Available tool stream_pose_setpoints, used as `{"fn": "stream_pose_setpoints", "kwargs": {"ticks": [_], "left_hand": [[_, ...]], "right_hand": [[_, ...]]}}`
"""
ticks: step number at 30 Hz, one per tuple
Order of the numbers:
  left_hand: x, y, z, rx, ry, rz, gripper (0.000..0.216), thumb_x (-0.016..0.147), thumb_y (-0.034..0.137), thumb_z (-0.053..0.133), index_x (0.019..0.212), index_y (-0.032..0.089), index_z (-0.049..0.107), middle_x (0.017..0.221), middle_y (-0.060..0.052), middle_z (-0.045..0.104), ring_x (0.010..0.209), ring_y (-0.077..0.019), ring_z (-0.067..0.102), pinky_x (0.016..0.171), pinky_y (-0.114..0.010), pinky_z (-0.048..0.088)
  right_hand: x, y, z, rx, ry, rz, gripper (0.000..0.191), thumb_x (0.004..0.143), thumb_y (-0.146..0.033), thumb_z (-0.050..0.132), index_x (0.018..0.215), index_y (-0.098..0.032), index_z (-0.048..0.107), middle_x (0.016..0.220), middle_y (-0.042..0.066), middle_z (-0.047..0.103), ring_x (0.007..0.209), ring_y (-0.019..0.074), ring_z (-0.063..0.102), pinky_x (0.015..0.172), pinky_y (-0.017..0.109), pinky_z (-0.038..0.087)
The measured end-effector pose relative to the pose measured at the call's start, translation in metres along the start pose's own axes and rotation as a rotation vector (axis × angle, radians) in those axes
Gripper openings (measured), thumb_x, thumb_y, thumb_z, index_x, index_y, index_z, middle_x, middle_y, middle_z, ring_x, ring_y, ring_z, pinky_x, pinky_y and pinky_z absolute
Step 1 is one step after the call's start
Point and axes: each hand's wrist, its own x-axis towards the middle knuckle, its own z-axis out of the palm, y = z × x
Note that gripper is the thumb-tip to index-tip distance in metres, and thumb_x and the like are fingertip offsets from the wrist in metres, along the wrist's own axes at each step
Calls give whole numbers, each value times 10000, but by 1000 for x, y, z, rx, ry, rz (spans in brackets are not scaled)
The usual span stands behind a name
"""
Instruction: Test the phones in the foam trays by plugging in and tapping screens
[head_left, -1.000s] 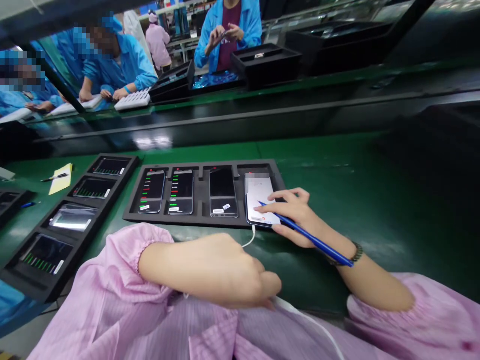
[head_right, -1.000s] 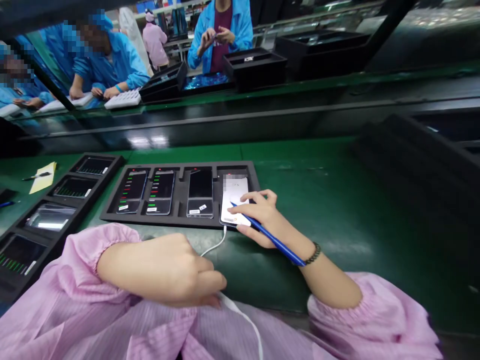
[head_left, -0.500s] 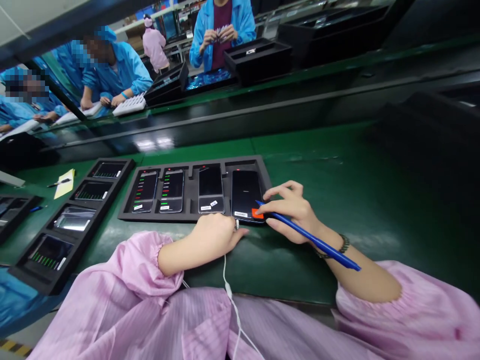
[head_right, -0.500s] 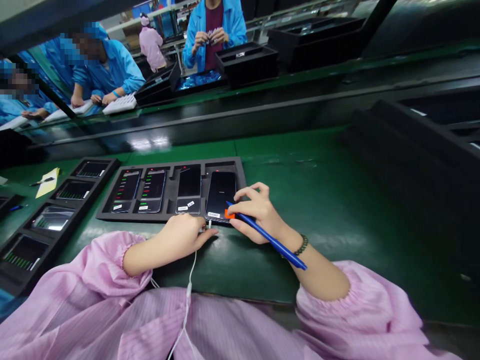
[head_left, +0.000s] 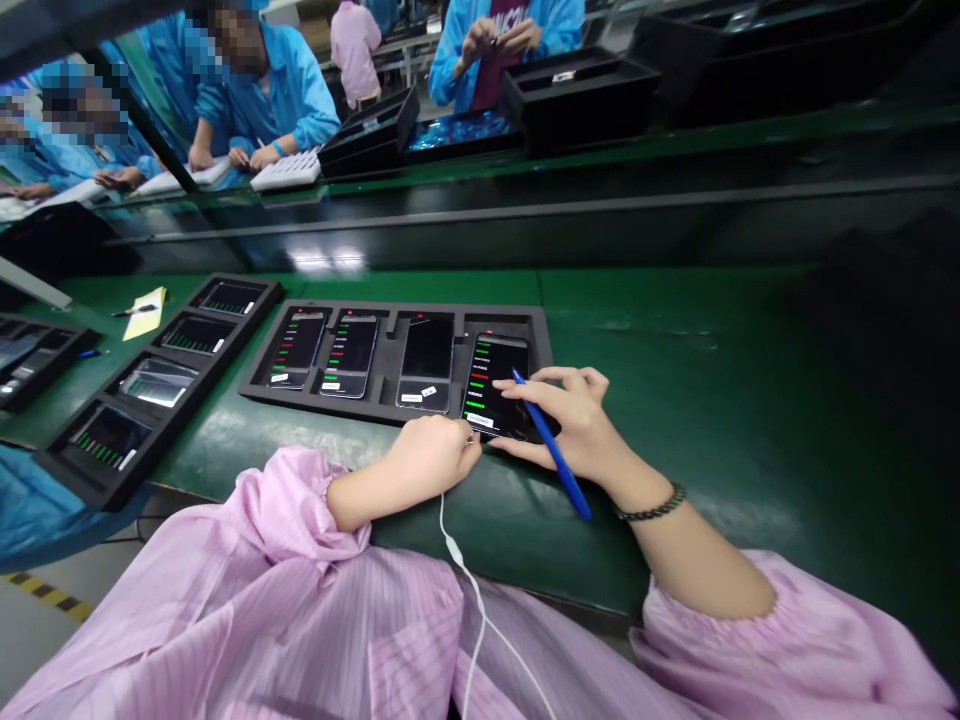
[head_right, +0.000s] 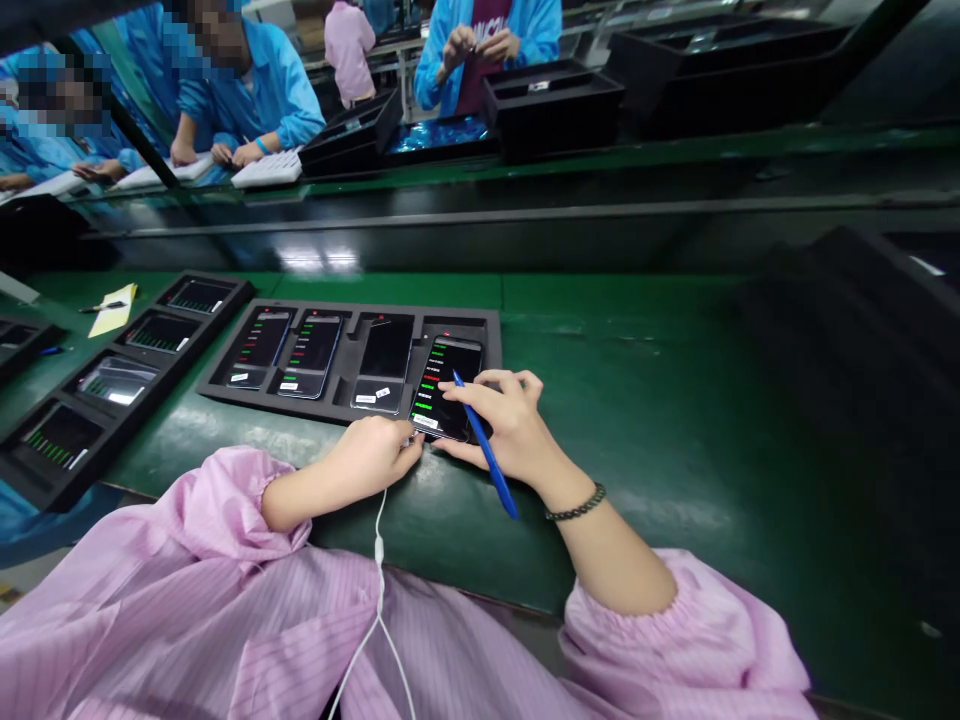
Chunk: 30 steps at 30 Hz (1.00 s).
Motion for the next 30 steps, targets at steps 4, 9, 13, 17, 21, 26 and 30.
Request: {"fn": "stream_pose_setpoints", "kwargs": {"ticks": [4, 9, 13, 17, 21, 26, 30], "left_hand": [[1, -3, 9, -426, -145, -14, 331, 960, 207, 483, 699, 138, 674, 653, -32, 675, 656, -158, 662, 679, -242, 490], [-18, -14, -3, -901, -535, 139, 321, 936, 281, 593, 645, 146, 603, 539, 48, 540, 498, -63, 466, 545, -182, 380], [-50, -59, -30, -1184, -352, 71, 406, 804, 505, 733, 679, 146, 593, 622, 29, 552, 533, -58, 466, 517, -176, 377], [-91, -125, -51, -1165, 66, -124, 521, 743, 650, 730, 670, 166, 552, 484, 73, 395, 417, -38, 293, 418, -183, 192], [-122, -184, -48, -990, 479, -355, 513, 753, 674, 672, 695, 180, 548, 461, 90, 334, 404, -51, 248, 433, -201, 173], [-129, -222, -33, -646, 734, -661, 472, 763, 634, 571, 653, 176, 586, 488, 28, 482, 441, -105, 394, 487, -236, 293], [-127, -225, -38, -603, 725, -704, 436, 768, 594, 532, 655, 177, 596, 488, 23, 492, 445, -118, 410, 495, -244, 314]], "right_hand": [[-2, 5, 3, -50, -6, 45, 372, 901, -510, 667, 1173, -266, 601, 1139, 57, 747, 1032, 293, 587, 928, 460, 282], [-4, 9, 6, -163, 69, 216, 508, 888, -646, 632, 1216, -258, 611, 1114, 120, 710, 1029, 352, 585, 880, 490, 308], [-3, 7, 7, -171, 112, 306, 612, 874, -701, 612, 1314, -276, 592, 1087, 160, 668, 1004, 410, 584, 841, 560, 344], [-3, 11, 6, -285, 260, 308, 627, 841, -689, 667, 1296, -259, 626, 995, 163, 669, 925, 407, 608, 826, 602, 384], [1, 11, 10, -267, 323, 114, 307, 986, -446, 544, 1179, -233, 650, 971, 109, 722, 806, 283, 645, 806, 486, 473], [26, -34, 39, -76, 216, -216, 225, 971, -87, 469, 1086, -204, 624, 852, 37, 722, 709, 166, 625, 755, 319, 472], [58, -88, 79, -25, 93, -294, 65, 995, -185, 559, 1032, -166, 609, 1085, 108, 738, 951, 208, 636, 826, 330, 439]]}}
